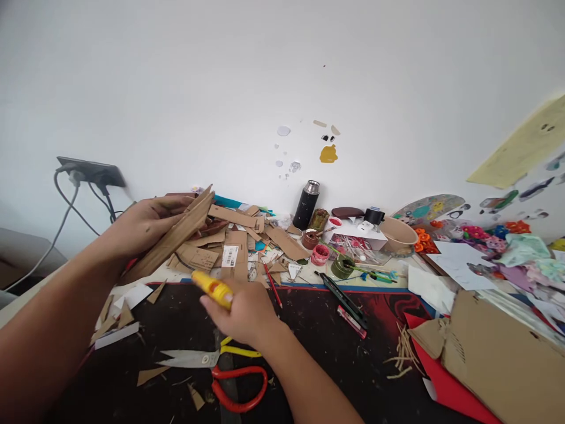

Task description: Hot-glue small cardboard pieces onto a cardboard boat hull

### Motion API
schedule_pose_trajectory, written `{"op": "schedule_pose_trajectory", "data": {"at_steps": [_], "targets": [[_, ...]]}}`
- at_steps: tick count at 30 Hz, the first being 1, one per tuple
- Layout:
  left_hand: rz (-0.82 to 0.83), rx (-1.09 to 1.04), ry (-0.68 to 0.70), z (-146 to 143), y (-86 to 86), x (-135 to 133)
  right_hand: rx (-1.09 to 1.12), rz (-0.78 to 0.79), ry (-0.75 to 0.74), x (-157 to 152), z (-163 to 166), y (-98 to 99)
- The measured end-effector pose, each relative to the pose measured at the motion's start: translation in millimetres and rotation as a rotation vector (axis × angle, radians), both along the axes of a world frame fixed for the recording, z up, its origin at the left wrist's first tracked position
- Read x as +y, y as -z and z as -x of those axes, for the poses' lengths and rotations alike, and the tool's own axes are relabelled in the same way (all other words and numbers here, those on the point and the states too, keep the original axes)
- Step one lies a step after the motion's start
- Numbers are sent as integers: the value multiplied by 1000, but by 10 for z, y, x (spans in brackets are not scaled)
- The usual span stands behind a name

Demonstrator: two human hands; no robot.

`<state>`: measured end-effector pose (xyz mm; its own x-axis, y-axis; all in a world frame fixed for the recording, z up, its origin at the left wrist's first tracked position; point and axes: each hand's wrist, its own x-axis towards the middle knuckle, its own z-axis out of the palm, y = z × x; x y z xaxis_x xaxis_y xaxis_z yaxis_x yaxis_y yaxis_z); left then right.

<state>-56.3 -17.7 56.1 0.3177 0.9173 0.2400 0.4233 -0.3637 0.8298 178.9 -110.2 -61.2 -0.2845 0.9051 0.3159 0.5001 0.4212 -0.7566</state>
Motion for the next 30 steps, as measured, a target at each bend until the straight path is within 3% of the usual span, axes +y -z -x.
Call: {"op": "schedule_pose_trajectory", "data": {"at_steps": [2,5,10,16,24,30], "targets": [[-62,85,18,-24,25,16,-264,-151,-95,-50,71,41],[-103,146,35,-68,64,36,-438,-193,-160,-68,136,76],[-100,127,30,-143,148,76,-469,-152,-134,-44,115,36],[-80,114,30,-210,261,121,-619,-29,-220,-41,116,-38],[-96,173,28,-248,362,175,-560,-27,-282,-15,64,-76],[-136,212,-18,-287,379,176,-349,57,-302,-1,8,-125]]}}
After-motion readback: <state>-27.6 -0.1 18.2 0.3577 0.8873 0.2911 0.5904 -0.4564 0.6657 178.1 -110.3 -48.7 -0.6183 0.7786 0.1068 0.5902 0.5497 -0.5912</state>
